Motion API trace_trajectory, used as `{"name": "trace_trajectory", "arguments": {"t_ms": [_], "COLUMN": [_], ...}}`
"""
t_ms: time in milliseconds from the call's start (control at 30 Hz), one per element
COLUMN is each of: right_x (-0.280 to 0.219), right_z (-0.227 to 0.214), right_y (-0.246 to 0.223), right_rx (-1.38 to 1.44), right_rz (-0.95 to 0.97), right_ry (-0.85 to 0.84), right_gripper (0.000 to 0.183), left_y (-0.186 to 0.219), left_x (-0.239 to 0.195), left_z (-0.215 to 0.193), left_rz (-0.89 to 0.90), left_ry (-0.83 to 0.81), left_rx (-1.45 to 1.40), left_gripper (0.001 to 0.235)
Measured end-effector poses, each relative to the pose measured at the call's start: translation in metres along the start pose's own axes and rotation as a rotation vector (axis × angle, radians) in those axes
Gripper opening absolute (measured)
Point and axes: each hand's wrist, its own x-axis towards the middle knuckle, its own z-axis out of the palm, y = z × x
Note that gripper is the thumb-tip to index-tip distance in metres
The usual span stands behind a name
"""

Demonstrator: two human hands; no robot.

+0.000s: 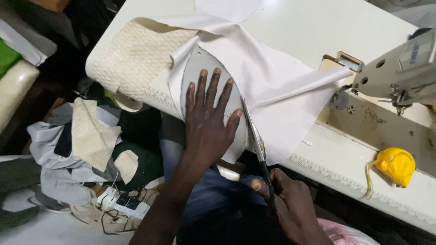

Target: Cutting a fabric component using a metal template and scissors on a workshop table.

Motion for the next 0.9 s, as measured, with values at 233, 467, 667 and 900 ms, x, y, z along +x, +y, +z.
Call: {"name": "trace_trajectory", "arguments": {"t_ms": [233, 467, 667, 900], "right_x": [-0.006, -0.002, 0.001, 0.002], "right_z": [-0.011, -0.026, -0.037, -0.051], "right_y": [-0.030, -0.055, -0.072, -0.082], "right_rx": [0.018, -0.183, -0.187, -0.184], "right_rz": [0.146, 0.098, 0.057, 0.055], "right_ry": [-0.038, -0.151, -0.210, -0.332], "right_gripper": [0.053, 0.055, 0.068, 0.079], "left_y": [0.002, 0.003, -0.001, -0.007], "left_x": [0.002, 0.004, 0.002, 0.000], "left_z": [-0.008, -0.009, -0.005, -0.001], "left_rz": [0.038, 0.082, 0.169, 0.207], "left_ry": [-0.046, -0.058, -0.043, -0.042], "left_rx": [-0.012, 0.012, 0.086, 0.151], "left_gripper": [0.060, 0.060, 0.061, 0.064]}}
